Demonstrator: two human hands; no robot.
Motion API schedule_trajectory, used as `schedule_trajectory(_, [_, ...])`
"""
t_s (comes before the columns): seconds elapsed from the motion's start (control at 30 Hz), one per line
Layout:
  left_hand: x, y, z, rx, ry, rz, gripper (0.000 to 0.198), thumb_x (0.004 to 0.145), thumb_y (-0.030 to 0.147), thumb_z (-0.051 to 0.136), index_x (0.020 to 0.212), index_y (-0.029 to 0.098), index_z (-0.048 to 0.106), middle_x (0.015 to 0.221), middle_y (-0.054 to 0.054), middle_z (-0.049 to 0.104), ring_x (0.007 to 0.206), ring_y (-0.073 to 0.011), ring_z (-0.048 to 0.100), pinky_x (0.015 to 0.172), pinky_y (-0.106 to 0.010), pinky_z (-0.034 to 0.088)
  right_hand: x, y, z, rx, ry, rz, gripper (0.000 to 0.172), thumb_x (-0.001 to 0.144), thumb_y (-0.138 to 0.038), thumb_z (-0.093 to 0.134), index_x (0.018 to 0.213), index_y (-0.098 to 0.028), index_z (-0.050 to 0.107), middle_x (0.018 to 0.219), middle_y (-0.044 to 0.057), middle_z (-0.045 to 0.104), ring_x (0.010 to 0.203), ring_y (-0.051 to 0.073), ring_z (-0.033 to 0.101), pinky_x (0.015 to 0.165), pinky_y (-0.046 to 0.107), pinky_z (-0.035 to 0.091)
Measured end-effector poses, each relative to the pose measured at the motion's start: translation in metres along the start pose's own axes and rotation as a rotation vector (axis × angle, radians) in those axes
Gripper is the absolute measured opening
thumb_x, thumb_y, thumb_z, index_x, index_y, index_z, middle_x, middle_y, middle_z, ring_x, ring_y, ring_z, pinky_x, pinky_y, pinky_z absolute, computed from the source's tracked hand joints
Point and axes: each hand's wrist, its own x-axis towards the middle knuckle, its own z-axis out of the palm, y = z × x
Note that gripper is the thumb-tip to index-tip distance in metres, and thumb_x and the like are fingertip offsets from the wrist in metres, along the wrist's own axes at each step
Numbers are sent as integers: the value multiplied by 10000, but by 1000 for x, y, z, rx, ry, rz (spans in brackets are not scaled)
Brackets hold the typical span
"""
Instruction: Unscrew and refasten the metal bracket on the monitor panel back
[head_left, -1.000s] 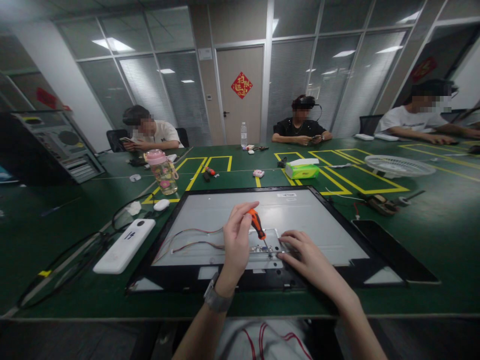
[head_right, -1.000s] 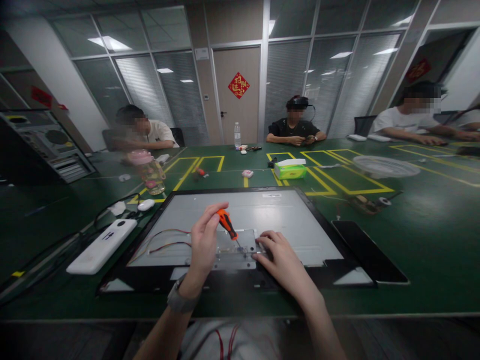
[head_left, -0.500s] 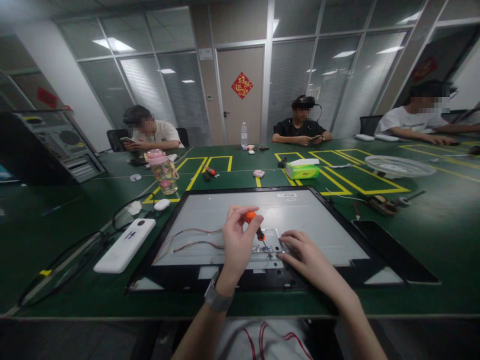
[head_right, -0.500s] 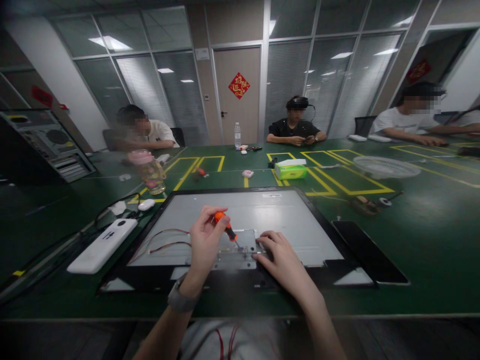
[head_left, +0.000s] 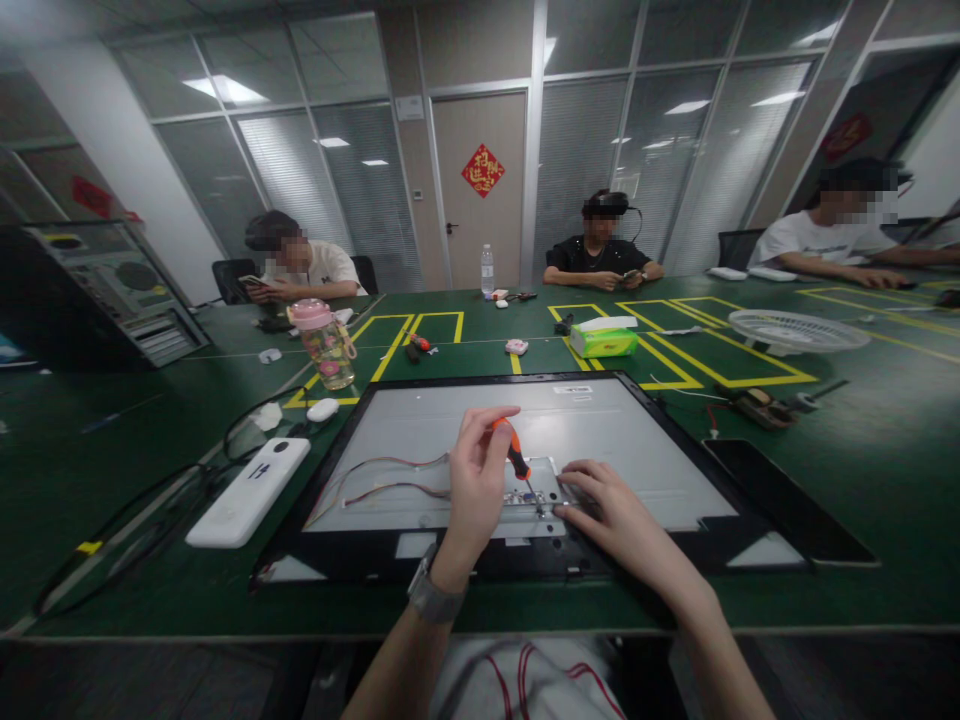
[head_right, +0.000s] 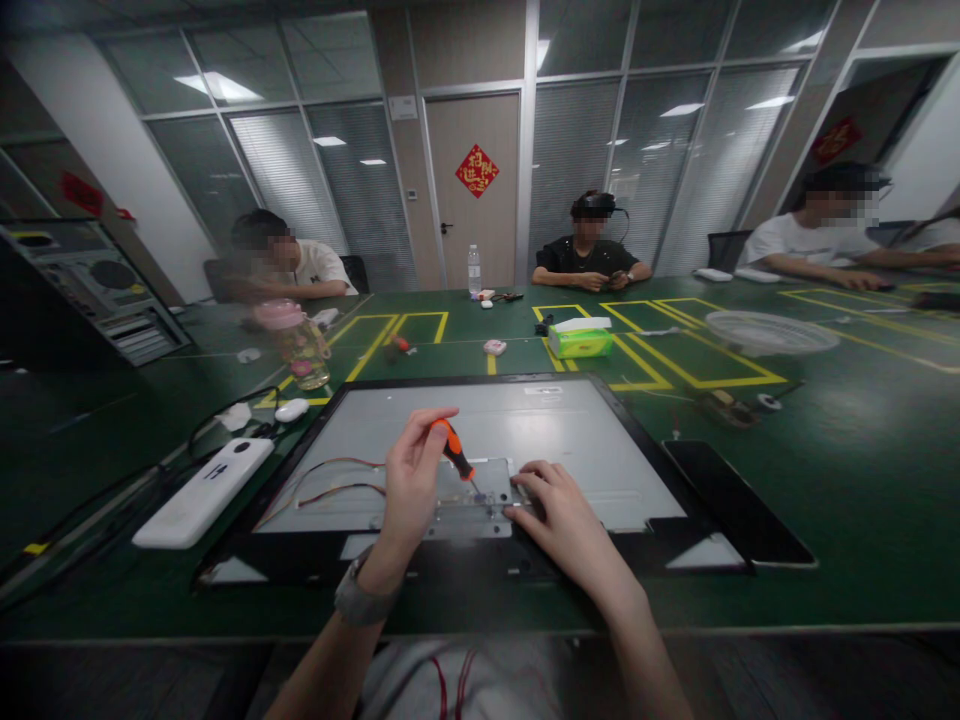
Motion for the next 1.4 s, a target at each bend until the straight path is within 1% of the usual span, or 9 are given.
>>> schedule_trajectory(0.13, [0, -4, 0, -67, -11, -79, 273, 966, 347, 446, 1052, 185, 649, 865, -46, 636, 794, -141, 593, 737, -248, 476, 0, 0, 0, 2, -1, 5, 246, 874, -309, 610, 1092, -211, 666, 1163, 93, 608, 1104, 263, 556, 994, 414, 444])
schedule_trajectory(0.33, [1, -3, -1, 61, 38, 11, 158, 859, 310, 631, 930, 188, 703, 881, -23, 559, 746, -114, 550, 703, -218, 460, 0, 1, 0, 0, 7, -4, 245, 872, -305, 608, 1091, -213, 667, 1151, 91, 613, 1093, 264, 563, 981, 415, 454])
schedule_trajectory(0.5, [0, -3, -1, -22, 3, -75, 241, 920, 308, 544, 1105, 198, 652, 949, -44, 640, 856, -143, 613, 793, -253, 481, 0, 3, 1, -1, 4, -13, 241, 878, -299, 613, 1089, -192, 662, 1155, 98, 605, 1098, 260, 554, 990, 412, 442])
schedule_trajectory(0.6, [0, -3, -1, -42, -29, -74, 253, 939, 314, 503, 1102, 196, 658, 939, -52, 659, 927, -165, 625, 843, -281, 479, 1, 4, 2, 0, -6, -16, 241, 878, -308, 611, 1082, -190, 661, 1155, 100, 604, 1099, 261, 555, 988, 412, 443])
schedule_trajectory(0.77, [0, -1, -1, 14, -29, -11, 179, 859, 317, 629, 962, 190, 704, 932, -47, 598, 811, -147, 593, 750, -251, 482, 1, 3, 1, 1, -3, -2, 244, 872, -313, 612, 1087, -208, 664, 1160, 96, 610, 1097, 265, 557, 987, 427, 445])
schedule_trajectory(0.97, [-1, -3, -2, -64, -25, -95, 303, 964, 328, 428, 1082, 188, 668, 904, -55, 672, 879, -170, 615, 832, -284, 464, 0, 2, 0, 7, -6, -5, 238, 878, -316, 604, 1085, -212, 662, 1159, 93, 607, 1103, 262, 555, 988, 429, 446])
schedule_trajectory(1.1, [0, -2, -1, 17, 5, -35, 217, 897, 346, 564, 975, 198, 703, 909, -38, 612, 785, -139, 587, 729, -243, 481, 1, 3, 1, 4, -3, -5, 242, 873, -315, 607, 1087, -216, 665, 1157, 93, 612, 1093, 264, 564, 982, 429, 452])
schedule_trajectory(1.2, [0, -2, -1, 33, -11, -14, 202, 892, 330, 582, 994, 201, 699, 896, -29, 583, 730, -119, 569, 683, -227, 477, 1, 4, 1, 1, -5, -3, 246, 873, -324, 608, 1088, -218, 665, 1158, 91, 612, 1095, 266, 560, 983, 428, 453])
schedule_trajectory(1.4, [0, -5, -2, -16, -15, -77, 286, 971, 293, 429, 1080, 186, 671, 943, -60, 664, 918, -165, 617, 850, -278, 460, 1, 3, 1, 8, -1, -3, 246, 873, -320, 611, 1087, -214, 667, 1160, 92, 609, 1104, 267, 554, 996, 428, 446])
